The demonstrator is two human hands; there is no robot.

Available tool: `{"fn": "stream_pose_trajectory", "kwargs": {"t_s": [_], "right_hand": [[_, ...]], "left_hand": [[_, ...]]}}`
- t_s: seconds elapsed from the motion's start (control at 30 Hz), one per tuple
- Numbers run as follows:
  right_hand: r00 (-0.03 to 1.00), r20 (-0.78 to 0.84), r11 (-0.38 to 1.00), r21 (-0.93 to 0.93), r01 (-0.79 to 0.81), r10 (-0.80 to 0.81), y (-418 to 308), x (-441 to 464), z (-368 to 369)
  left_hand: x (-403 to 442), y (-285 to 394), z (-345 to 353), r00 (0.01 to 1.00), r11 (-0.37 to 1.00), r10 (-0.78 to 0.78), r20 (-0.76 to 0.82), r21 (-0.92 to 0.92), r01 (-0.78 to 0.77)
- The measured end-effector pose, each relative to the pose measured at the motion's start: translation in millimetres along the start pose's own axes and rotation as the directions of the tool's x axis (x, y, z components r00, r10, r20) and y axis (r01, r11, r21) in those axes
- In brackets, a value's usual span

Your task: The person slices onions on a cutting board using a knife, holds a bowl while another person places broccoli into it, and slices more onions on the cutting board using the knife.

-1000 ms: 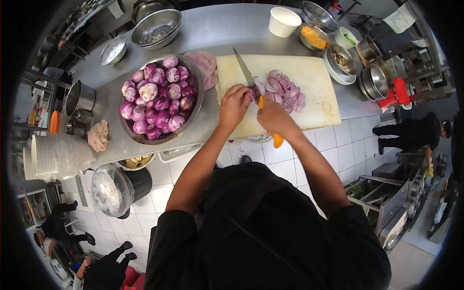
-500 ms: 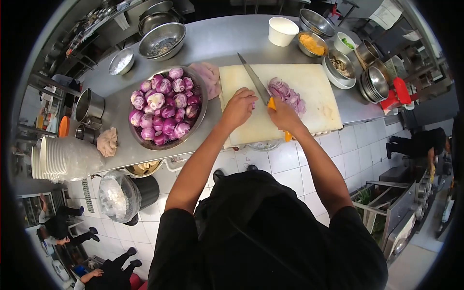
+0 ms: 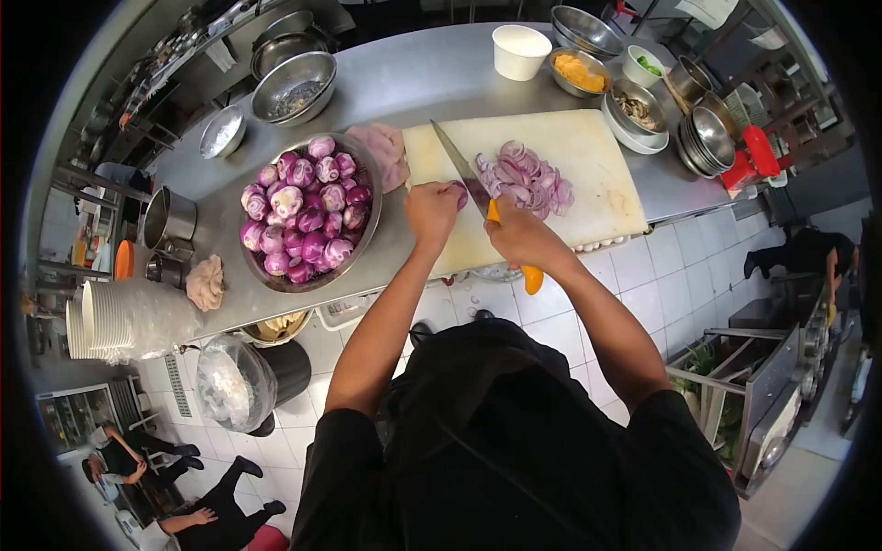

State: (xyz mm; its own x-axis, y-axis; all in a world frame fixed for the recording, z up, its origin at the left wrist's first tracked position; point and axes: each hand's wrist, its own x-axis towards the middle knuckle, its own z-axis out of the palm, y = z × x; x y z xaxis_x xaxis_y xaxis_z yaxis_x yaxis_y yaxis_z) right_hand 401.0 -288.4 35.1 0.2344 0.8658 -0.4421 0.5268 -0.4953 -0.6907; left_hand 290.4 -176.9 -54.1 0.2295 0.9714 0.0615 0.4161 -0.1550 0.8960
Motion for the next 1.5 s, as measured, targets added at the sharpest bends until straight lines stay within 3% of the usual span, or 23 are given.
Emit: {"fn": "stream_pose_trajectory", "kwargs": {"t_s": [0.2, 0.27, 0.3, 0.37, 0.5, 0.57, 0.7, 0.77, 0.9, 0.97, 1.07, 1.17, 1.3, 1.37, 1.5], "right_hand": [[0.999, -0.038, 1.0, -0.026, -0.007, 0.006, 17.9, 20.2, 22.1], [0.908, -0.233, 0.903, -0.345, 0.257, -0.348, 51.5, 58.0, 45.3], [0.907, -0.235, 0.902, -0.347, 0.257, -0.349, 44.9, 60.1, 36.7], [0.994, -0.059, 0.995, 0.033, 0.095, -0.093, 18.1, 52.2, 14.2], [0.999, 0.035, 1.0, 0.007, 0.009, -0.009, -3.7, 26.4, -11.4], [0.996, 0.062, 0.997, -0.034, -0.065, 0.068, -12.3, 6.3, -15.1], [0.996, -0.077, 0.994, -0.103, 0.041, -0.049, 12.0, 31.9, 26.2], [0.998, -0.059, 0.999, 0.017, 0.035, -0.034, 7.9, 41.6, 19.6], [0.998, 0.04, 0.999, -0.014, 0.04, -0.04, -11.7, 20.3, -14.5], [0.996, 0.061, 0.996, -0.051, -0.068, 0.071, -20.7, 3.4, -16.7], [0.997, -0.054, 0.994, -0.094, 0.053, -0.058, 5.9, 26.5, 20.6], [0.999, -0.033, 0.999, 0.033, 0.027, -0.026, 6.4, 47.0, 19.7], [0.999, 0.031, 0.999, 0.018, 0.03, -0.031, -6.8, 38.9, -7.9], [0.996, 0.075, 0.998, -0.043, -0.046, 0.049, -22.3, 8.9, -16.3], [0.996, 0.048, 0.996, -0.054, -0.076, 0.078, -15.5, 4.9, 0.4]], "left_hand": [[1.2, -11.4, 11.7, 0.994, 0.979, -0.1, -0.034, -0.18, 0.092], [-1.2, -10.2, 11.0, 0.998, 0.99, -0.047, -0.052, -0.135, 0.04], [-1.9, -10.0, 11.3, 0.998, 0.99, -0.045, -0.052, -0.138, 0.037], [-4.8, -12.0, 9.4, 0.998, 0.974, -0.013, -0.06, -0.226, -0.001], [-9.0, -15.7, 10.6, 0.999, 0.966, -0.015, -0.047, -0.257, 0.002], [-11.0, -12.7, 12.5, 0.992, 0.962, 0.005, -0.124, -0.272, -0.039], [-8.6, -21.0, 16.4, 0.995, 0.954, -0.005, -0.099, -0.298, -0.024], [-7.8, -20.2, 14.3, 0.995, 0.977, 0.016, -0.096, -0.21, -0.036], [-7.1, -23.5, 14.5, 0.994, 0.972, 0.049, -0.097, -0.224, -0.07], [-9.7, -19.2, 12.8, 0.995, 0.969, 0.034, -0.098, -0.241, -0.057], [-10.6, -14.4, 11.3, 0.992, 0.974, 0.056, -0.112, -0.211, -0.078], [-8.6, -17.5, 13.2, 0.995, 0.959, 0.045, -0.087, -0.276, -0.067], [-6.7, -18.3, 11.9, 0.996, 0.957, 0.05, -0.071, -0.282, -0.068], [-10.5, -14.8, 9.5, 0.996, 0.967, 0.051, -0.071, -0.247, -0.067], [-11.8, -8.5, 8.4, 0.988, 0.976, 0.059, -0.141, -0.202, -0.087]]}}
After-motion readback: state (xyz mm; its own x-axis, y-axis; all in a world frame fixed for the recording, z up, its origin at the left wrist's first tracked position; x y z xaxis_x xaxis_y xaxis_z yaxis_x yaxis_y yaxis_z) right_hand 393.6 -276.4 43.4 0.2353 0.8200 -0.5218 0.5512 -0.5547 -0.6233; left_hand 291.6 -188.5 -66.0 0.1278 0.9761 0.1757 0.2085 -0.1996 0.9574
